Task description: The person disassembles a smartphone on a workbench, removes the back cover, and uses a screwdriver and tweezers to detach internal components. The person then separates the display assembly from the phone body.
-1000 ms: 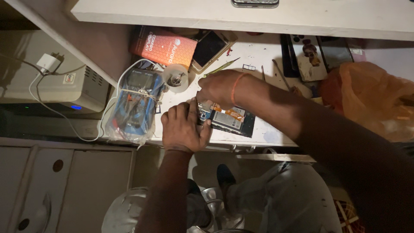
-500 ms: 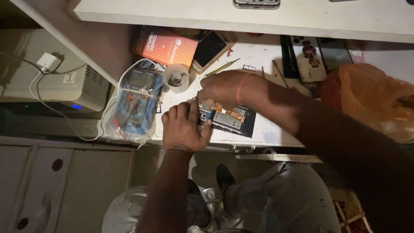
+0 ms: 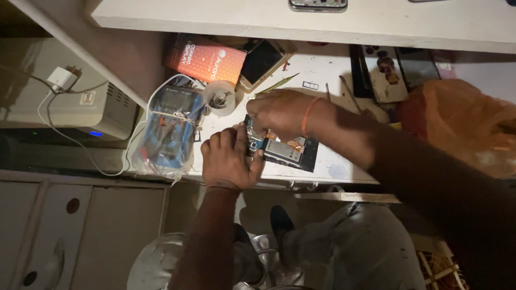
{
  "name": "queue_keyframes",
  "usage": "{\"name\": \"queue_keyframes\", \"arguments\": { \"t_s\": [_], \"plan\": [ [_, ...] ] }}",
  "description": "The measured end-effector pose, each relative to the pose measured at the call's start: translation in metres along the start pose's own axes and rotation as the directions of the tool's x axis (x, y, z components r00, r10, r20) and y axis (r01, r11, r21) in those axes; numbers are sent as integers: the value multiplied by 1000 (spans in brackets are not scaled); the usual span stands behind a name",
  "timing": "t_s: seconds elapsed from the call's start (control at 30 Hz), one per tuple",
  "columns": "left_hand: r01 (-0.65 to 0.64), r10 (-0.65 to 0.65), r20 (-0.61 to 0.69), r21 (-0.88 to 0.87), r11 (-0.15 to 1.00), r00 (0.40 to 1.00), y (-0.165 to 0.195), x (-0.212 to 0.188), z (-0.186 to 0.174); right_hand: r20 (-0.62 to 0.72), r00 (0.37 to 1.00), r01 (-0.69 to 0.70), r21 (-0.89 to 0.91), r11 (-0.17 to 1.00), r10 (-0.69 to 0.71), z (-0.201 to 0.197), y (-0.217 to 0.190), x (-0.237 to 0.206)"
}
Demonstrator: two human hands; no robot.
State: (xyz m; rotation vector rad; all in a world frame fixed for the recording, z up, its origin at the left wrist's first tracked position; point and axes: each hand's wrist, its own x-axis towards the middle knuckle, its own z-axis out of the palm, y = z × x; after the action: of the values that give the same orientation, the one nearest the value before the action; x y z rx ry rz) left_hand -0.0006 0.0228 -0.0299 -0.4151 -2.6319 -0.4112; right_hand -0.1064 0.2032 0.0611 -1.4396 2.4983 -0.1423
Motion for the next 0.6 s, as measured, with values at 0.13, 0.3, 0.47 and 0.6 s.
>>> {"name": "queue_keyframes", "arguments": {
  "t_s": [0.13,0.3,0.47,0.6],
  "plan": [
    [-9,9,-31,-21,1000,999,1,0,0,-70,995,61,-48,997,-64,8,4,5],
    [-13,12,-36,-24,1000,999,1,1,0,-6,996,92,-133,987,-93,6,2,19],
    [0,0,-18,-33,999,1000,2,0,1,68,992,-103,16,995,102,-4,-1,2],
    [-2,2,-16,-6,1000,1000,2,1,0,-37,991,-115,211,971,125,-3,2,-17]
  ]
}}
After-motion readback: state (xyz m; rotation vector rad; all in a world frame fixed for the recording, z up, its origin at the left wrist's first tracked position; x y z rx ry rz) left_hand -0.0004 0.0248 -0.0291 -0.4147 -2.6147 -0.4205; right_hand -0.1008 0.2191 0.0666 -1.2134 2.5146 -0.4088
